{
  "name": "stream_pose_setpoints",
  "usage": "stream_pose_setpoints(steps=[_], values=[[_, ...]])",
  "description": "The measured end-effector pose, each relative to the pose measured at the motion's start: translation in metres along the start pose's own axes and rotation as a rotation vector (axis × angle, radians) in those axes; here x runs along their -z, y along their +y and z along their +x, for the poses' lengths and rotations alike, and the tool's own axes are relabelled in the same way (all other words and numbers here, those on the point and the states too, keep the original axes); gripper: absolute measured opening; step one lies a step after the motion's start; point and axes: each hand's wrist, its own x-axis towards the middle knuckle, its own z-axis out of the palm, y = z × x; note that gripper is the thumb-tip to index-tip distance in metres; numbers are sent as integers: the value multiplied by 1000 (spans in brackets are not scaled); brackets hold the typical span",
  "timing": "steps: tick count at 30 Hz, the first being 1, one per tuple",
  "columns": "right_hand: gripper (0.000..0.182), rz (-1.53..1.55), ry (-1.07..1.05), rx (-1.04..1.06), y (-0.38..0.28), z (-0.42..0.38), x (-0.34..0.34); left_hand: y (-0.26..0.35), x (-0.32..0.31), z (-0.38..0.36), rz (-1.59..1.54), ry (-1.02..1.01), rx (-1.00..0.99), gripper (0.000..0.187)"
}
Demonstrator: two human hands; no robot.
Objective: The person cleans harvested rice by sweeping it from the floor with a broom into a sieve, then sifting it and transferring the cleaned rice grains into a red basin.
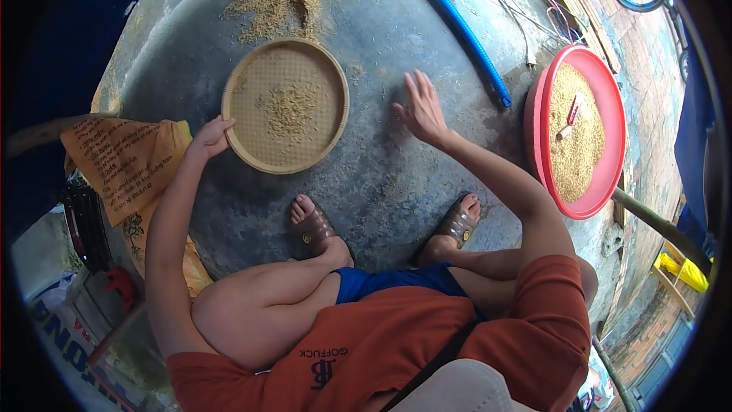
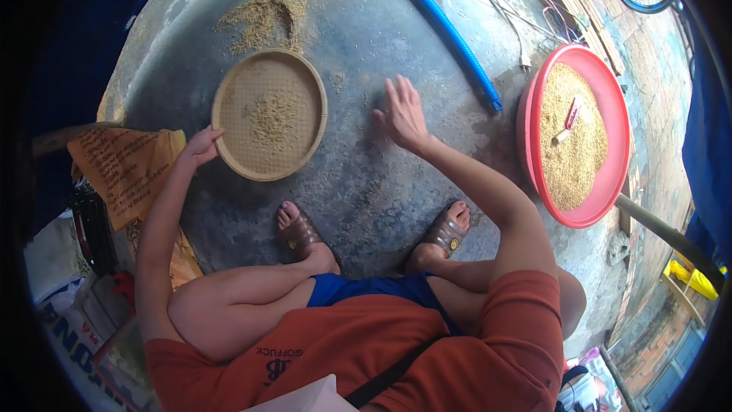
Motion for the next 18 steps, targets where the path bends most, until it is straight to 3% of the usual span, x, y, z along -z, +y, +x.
stream_pose_setpoints(steps=[1, 2, 7, 11, 14, 18], values=[[64, -153, 60, -35, 7, -14, -5, 3, 10, -2, -5, 6, -1, 36], [76, -194, -30, -17, 13, -26, -11, 5, 20, -4, -10, -19, -4, 36], [73, -286, -90, -13, -15, -32, -36, 1, 25, -2, -25, -10, 0, 37], [63, -131, -17, 36, -33, -7, -49, -1, 11, -3, 8, 2, 15, 37], [51, -178, -160, 442, -29, -5, -48, -2, 12, -1, 83, -28, -12, 36], [38, -102, -344, 601, 6, -7, -25, -4, -3, -5, 137, -49, 27, 37]])
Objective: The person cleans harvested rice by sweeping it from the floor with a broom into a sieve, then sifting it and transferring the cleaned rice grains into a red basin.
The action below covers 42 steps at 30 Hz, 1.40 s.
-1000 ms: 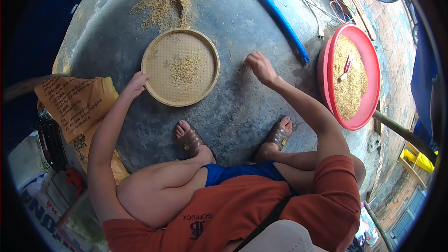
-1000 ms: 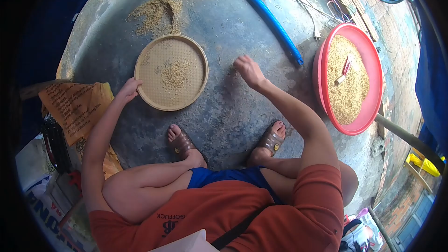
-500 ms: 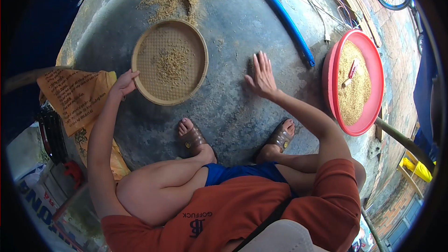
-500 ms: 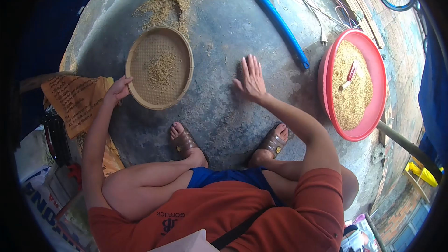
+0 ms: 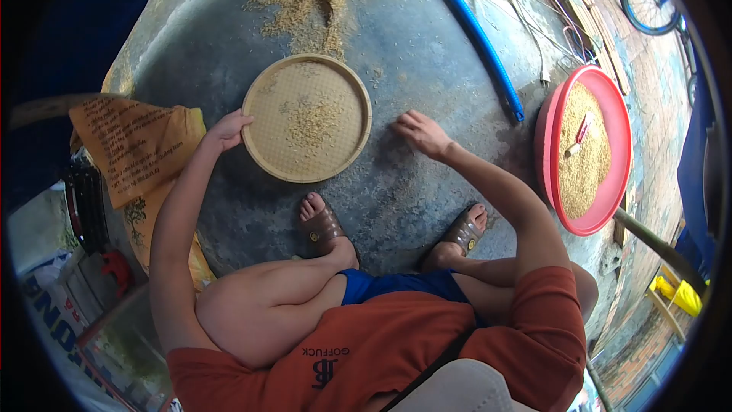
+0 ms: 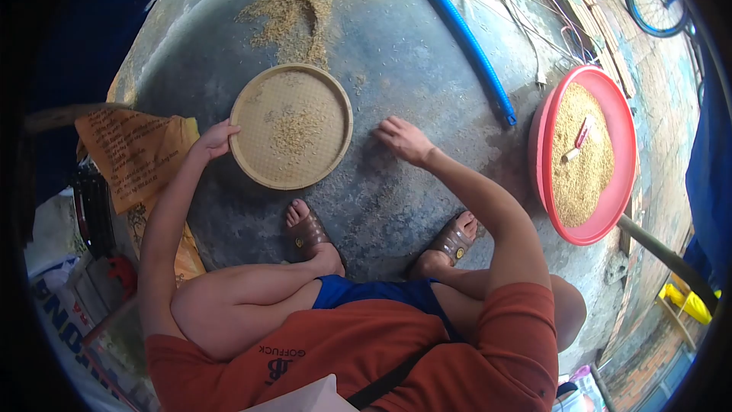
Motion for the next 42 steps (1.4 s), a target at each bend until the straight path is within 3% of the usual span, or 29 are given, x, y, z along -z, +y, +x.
stream_pose_setpoints(steps=[2, 3, 5, 6, 7, 9, 11, 13, 15, 16, 19, 21, 23, 25, 27, 29, 31, 32, 33, 34, 36, 37, 39, 40, 42], values=[[19, 105, -6, -242, 5, -3, 15, -2, -6, 4, 1, -28, 4, 36], [19, 98, -9, -226, 3, 5, 23, 1, -11, 5, -11, -19, -7, 36], [15, 396, 388, -564, -13, 27, 43, 4, -24, 8, 5, -71, -16, 36], [15, 644, 570, -556, -29, 44, 59, 4, -33, 10, -4, -70, -25, 36], [27, 727, 481, -558, -36, 55, 72, 7, -41, 13, -27, -93, -49, 37], [48, 236, 481, -430, -44, 67, 100, 19, -57, 15, -58, -137, -104, 39], [66, 198, 426, -635, -20, 61, 116, 37, -70, 13, -55, -107, -137, 39], [66, 593, 140, -901, -2, 51, 146, 59, -79, 0, -135, -133, -182, 38], [57, 1219, -79, -797, -13, 44, 187, 78, -74, -1, -157, -142, -258, 34], [57, 1200, -80, -789, -17, 50, 202, 90, -72, -4, -137, -129, -311, 31], [36, 1185, 191, -744, -15, 69, 221, 120, -89, -4, -32, -44, -367, 27], [34, 1155, 403, -762, 12, 68, 216, 128, -125, 0, -6, 202, -470, 28], [25, 835, 465, -954, 32, 62, 194, 109, -157, -1, 16, 234, -548, 29], [24, 478, 633, -938, 61, 53, 138, 99, -160, 13, 16, 270, -626, 31], [27, 481, 488, -893, 17, 53, 158, 89, -139, 31, -4, 280, -766, 35], [27, 512, 520, -805, 12, 64, 155, 91, -130, 31, 14, 362, -762, 36], [29, 402, 735, -727, 7, 77, 157, 104, -130, 18, 43, 445, -770, 38], [29, 403, 750, -719, 1, 81, 159, 113, -132, 5, 163, 534, -971, 40], [31, 431, 911, -607, -12, 83, 168, 125, -137, -11, 284, 620, -1173, 42], [34, 454, 1065, -491, -19, 86, 175, 136, -144, -26, 287, 619, -1188, 42], [36, 411, 1074, -480, -14, 92, 167, 145, -156, -48, 168, 617, -1355, 46], [37, 376, 1069, -477, -11, 92, 155, 137, -150, -35, 164, 622, -1341, 46], [33, 305, 1031, -516, 2, 91, 133, 117, -130, 9, 390, 714, -1064, 49], [29, 351, 894, -650, 8, 87, 121, 105, -121, 25, 392, 717, -1054, 49], [25, 353, 682, -825, 14, 80, 108, 87, -114, 40, 447, 644, -684, 50]])
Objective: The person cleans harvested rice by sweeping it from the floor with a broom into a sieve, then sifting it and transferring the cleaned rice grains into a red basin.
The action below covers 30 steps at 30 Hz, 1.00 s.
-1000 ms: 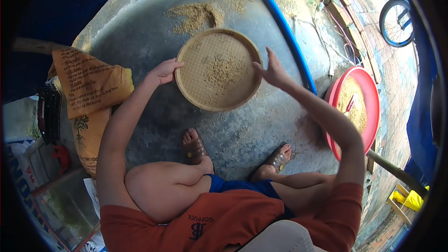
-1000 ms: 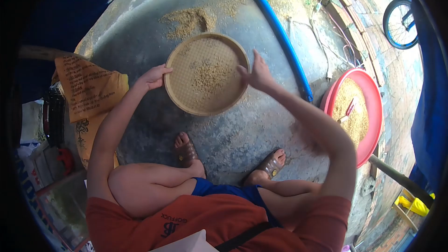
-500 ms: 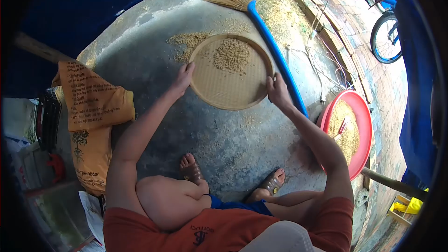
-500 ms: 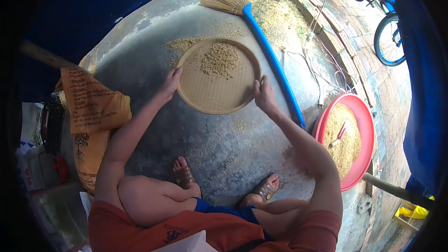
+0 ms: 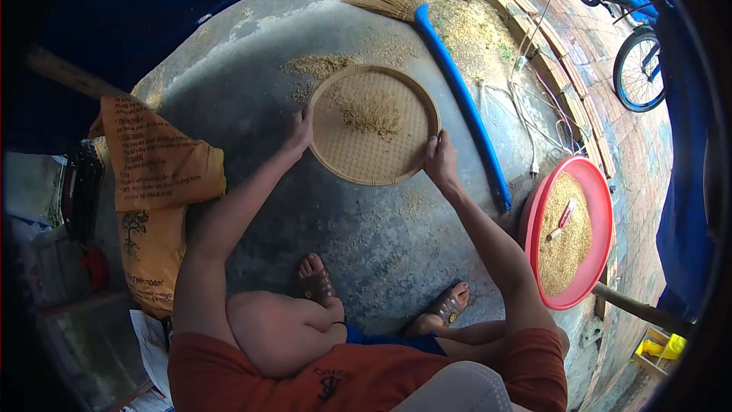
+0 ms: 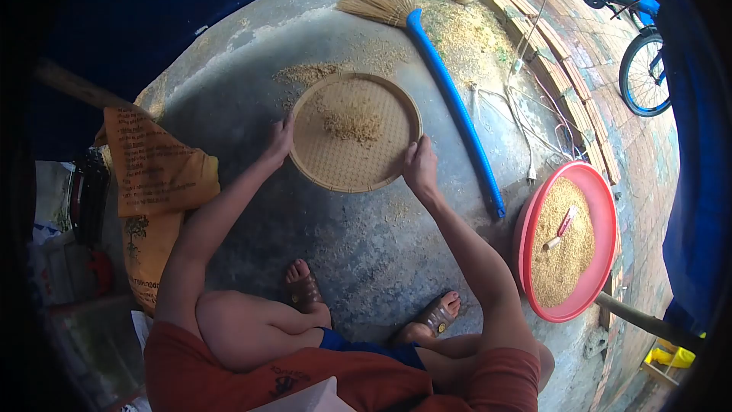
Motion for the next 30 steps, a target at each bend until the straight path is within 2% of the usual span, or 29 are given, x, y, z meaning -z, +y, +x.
stream_pose_setpoints(steps=[4, 6, 7, 9, 10, 11, 12, 13, 15, 16, 17, 18, 20, 22, 23, 25, 26, 27, 28, 29, 30], values=[[26, 77, -50, -28, -14, -4, 14, 16, 12, -5, -74, -86, -32, 48], [31, 252, 151, 163, -41, -5, 27, 42, 24, -13, -141, 116, -297, 47], [31, 253, 160, 168, -46, -5, 29, 54, 29, -19, -144, 116, -306, 47], [36, 254, 336, 390, -53, -6, 30, 70, 35, -31, -310, 243, -535, 45], [33, 274, 259, 288, -46, -6, 25, 62, 32, -28, -308, 244, -527, 45], [33, 274, 248, 285, -33, -7, 17, 47, 26, -23, -161, 189, -413, 46], [31, 173, 148, 200, -16, -5, 8, 31, 20, -18, -15, 134, -301, 47], [28, 74, 50, 119, -6, -4, 0, 14, 14, -13, -12, 141, -295, 47], [26, 23, -23, 35, 1, -11, -4, -9, 7, -13, 140, 17, -100, 49], [26, 5, -84, -10, 3, -13, -4, -13, 9, -14, 97, -40, -12, 52], [26, -10, -135, -51, 4, -12, -4, -15, 13, -13, 97, -37, -11, 52], [26, -8, -129, -49, -4, -13, 0, -14, 18, -11, 116, -23, -27, 51], [30, 187, 85, 178, -33, -19, 13, 8, 24, -12, 136, -17, -57, 51], [31, 227, 171, 238, -45, -20, 17, 49, 32, -32, -276, 310, -475, 51], [32, 267, 239, 300, -48, -20, 18, 56, 32, -35, -279, 315, -477, 51], [32, 230, 168, 235, -33, -13, 11, 60, 34, -43, -273, 359, -538, 48], [33, 194, 100, 164, -22, -13, 5, 49, 32, -44, -268, 364, -529, 48], [33, 199, 90, 161, -12, -16, -1, 26, 25, -40, -75, 240, -274, 46], [30, 113, -7, 77, -4, -17, -7, 7, 20, -36, 113, 118, -20, 45], [27, 21, -107, -7, 1, -18, -10, -6, 16, -42, 115, 124, -11, 45], [27, 21, -115, -8, 1, -21, -10, -18, 10, -53, -17, 190, 33, 45]])
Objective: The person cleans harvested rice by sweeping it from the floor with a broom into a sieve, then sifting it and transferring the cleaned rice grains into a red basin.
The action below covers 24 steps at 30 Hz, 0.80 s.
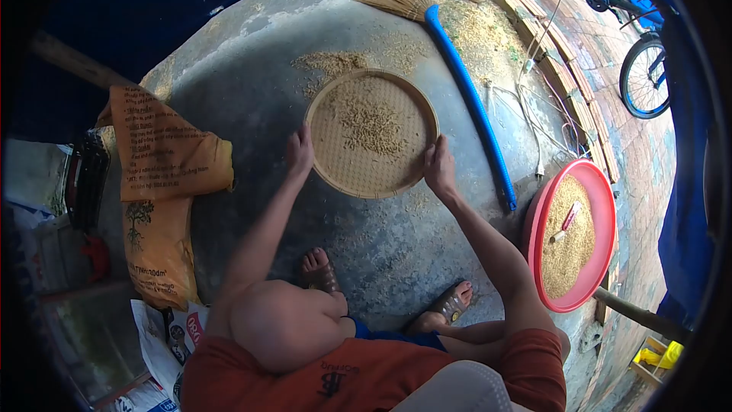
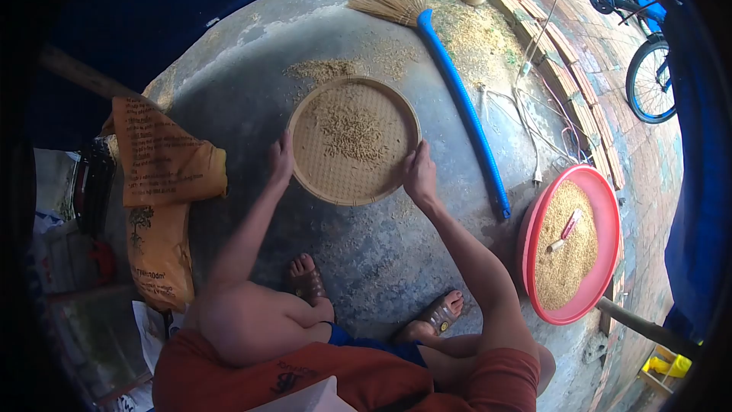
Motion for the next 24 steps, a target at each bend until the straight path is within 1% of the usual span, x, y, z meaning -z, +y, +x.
stream_pose_setpoints(steps=[1, 2, 3, 5, 6, 7, 8, 9, 11, 12, 14, 15, 17, 18, 19, 20, 21, 22, 23, 24], values=[[25, -8, 4, 38, -1, -4, 1, -13, -8, -11, -128, 59, 53, 45], [24, -21, 11, 79, -1, -6, 3, -28, -27, -20, -399, 303, -144, 48], [24, -26, 12, 74, 0, -6, 4, -27, -27, -21, -403, 297, -140, 48], [29, -20, 80, 206, 3, -6, 10, -27, -25, -30, -339, 178, 28, 49], [29, -26, 78, 211, 3, -5, 13, -17, -20, -23, -216, 146, 46, 51], [29, -18, 65, 145, 2, -3, 15, -5, -16, -11, -217, 147, 42, 51], [29, -7, 53, 75, 1, -3, 15, 8, -12, 3, -191, 85, 22, 53], [29, -2, 57, 72, -1, -3, 15, 23, -6, 13, -164, 22, 3, 54], [31, 99, 94, -14, -8, 3, 16, 78, 11, 25, -38, -23, -53, 56], [31, 105, 105, -18, -10, 6, 17, 84, 8, 42, -34, -29, -64, 56], [33, 199, 276, 92, -16, 13, 20, 89, 2, 74, 71, -87, -221, 54], [33, 195, 285, 92, -22, 16, 27, 93, 1, 75, 66, -93, -227, 54], [34, 315, 231, 19, -32, 18, 41, 101, 1, 73, -155, -385, 80, 53], [35, 316, 191, 25, -32, 19, 45, 99, -2, 73, -154, -392, 80, 53], [35, 317, 197, 23, -32, 19, 48, 98, -6, 74, -21, -235, -162, 53], [36, 320, 280, 93, -33, 18, 50, 99, -8, 78, 113, -72, -408, 52], [37, 324, 363, 161, -37, 17, 53, 110, -8, 75, 117, -74, -417, 52], [38, 353, 400, 168, -36, 18, 53, 126, -5, 68, -43, -43, -518, 53], [38, 359, 405, 159, -35, 18, 52, 136, -3, 62, -202, -15, -613, 53], [37, 298, 403, 189, -34, 18, 51, 127, -6, 64, -195, -25, -610, 53]])
